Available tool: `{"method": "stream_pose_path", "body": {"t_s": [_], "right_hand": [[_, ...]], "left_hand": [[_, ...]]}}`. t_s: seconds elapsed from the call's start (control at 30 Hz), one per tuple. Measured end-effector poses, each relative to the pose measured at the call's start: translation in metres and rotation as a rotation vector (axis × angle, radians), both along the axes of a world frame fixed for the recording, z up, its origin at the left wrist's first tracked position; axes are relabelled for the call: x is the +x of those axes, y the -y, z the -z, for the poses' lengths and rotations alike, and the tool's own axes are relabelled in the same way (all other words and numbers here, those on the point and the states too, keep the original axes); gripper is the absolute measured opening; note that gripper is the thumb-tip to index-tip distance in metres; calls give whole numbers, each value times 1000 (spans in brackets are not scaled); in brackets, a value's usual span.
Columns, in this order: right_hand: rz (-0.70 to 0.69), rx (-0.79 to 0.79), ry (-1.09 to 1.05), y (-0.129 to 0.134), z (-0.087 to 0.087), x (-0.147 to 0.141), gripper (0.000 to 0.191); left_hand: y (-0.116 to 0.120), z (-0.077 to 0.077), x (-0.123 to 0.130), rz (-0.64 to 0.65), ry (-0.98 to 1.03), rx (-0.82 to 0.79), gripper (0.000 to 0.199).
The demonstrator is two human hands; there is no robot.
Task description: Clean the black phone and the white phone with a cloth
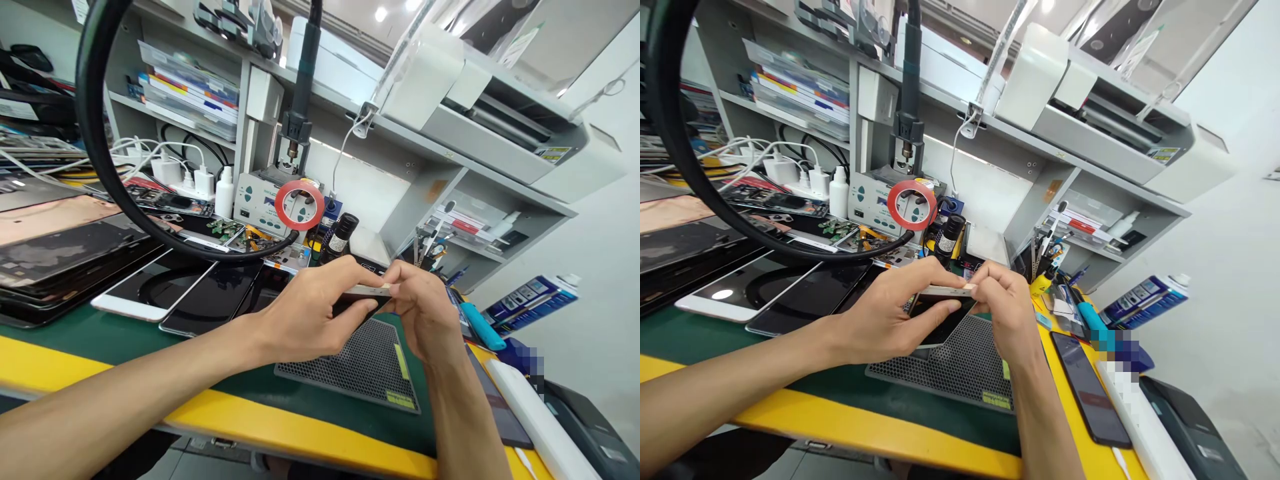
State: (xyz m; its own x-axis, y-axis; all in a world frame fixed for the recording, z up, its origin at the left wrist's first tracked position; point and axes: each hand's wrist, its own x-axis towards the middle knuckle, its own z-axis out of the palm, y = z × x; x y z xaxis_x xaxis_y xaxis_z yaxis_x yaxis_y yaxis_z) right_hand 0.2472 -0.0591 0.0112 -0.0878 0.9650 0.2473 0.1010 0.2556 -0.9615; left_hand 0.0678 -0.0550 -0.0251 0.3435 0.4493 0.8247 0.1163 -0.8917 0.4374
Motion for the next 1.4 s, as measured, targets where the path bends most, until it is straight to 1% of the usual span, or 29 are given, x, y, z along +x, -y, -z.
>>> {"method": "stream_pose_path", "body": {"t_s": [0.2, 0.33, 0.57, 0.83, 0.9, 1.1, 1.27, 1.4], "right_hand": [[3, 6, 17, 1, -1, -1, 9], [-25, 1, 15, 1, -2, -2, 10], [-115, -77, -61, 3, -7, -5, 14], [-240, -130, -140, 3, -5, -2, 15], [-250, -140, -141, 3, -4, -2, 14], [-238, -143, -164, 4, -3, -3, 12], [-237, -166, -223, 3, -3, -5, 14], [-219, -190, -214, 2, -3, -6, 17]], "left_hand": [[1, 1, -1, -3, -2, 18, 27], [2, 0, -1, 3, 2, 17, 26], [1, -1, -4, 33, 13, -37, 25], [1, 0, -8, 18, 9, -60, 22], [0, 1, -8, 12, 4, -45, 24], [-4, 5, -10, -4, -40, 60, 35], [-6, -3, -14, -28, -49, 64, 32], [-8, -10, -16, -57, -58, 63, 30]]}}
